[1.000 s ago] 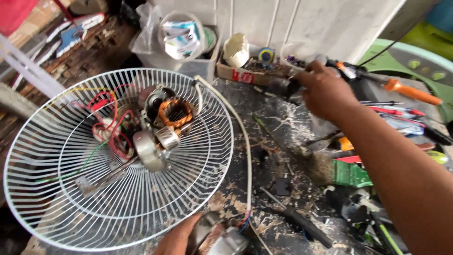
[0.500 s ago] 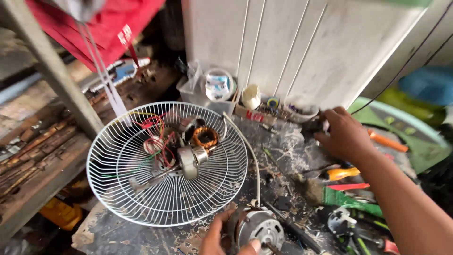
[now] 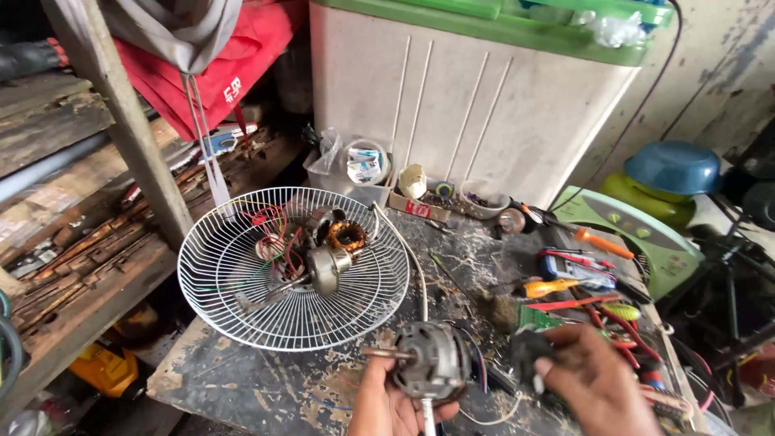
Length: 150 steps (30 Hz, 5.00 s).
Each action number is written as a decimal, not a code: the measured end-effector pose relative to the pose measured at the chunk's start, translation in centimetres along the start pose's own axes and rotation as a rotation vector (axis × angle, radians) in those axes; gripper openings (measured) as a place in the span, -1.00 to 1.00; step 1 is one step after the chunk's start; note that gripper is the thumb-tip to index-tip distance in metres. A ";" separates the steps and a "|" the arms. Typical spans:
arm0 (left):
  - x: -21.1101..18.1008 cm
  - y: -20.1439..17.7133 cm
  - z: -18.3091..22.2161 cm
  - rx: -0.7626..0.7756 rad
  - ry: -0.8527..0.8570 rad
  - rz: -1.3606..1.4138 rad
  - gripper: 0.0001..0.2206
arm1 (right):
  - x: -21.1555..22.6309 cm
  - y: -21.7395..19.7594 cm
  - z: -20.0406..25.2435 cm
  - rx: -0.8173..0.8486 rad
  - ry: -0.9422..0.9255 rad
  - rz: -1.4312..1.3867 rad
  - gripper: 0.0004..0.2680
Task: Repairing a fan motor by inspecting wiring and using a screwdriver on a workbench
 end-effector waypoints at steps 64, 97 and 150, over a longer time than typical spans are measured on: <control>-1.5 -1.1 1.9 -0.229 0.080 -0.114 -0.47 | -2.1 6.7 5.1 -0.017 0.248 -0.232 -0.75; -2.3 -1.3 1.7 -0.255 0.213 -0.218 -0.69 | -5.6 5.9 3.2 -0.031 0.165 -0.450 -0.77; -3.7 1.5 1.8 -0.056 0.232 -0.189 -0.23 | -2.0 8.6 6.0 -0.065 -0.062 0.303 -0.67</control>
Point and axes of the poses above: each hand's wrist, its own z-axis away from the middle knuckle, its own y-axis out of the palm, x = y × z, the point moved 10 cm from there along -z, towards the middle knuckle, and after that the axes turned 6 degrees about -z, right-handed, at the moved point
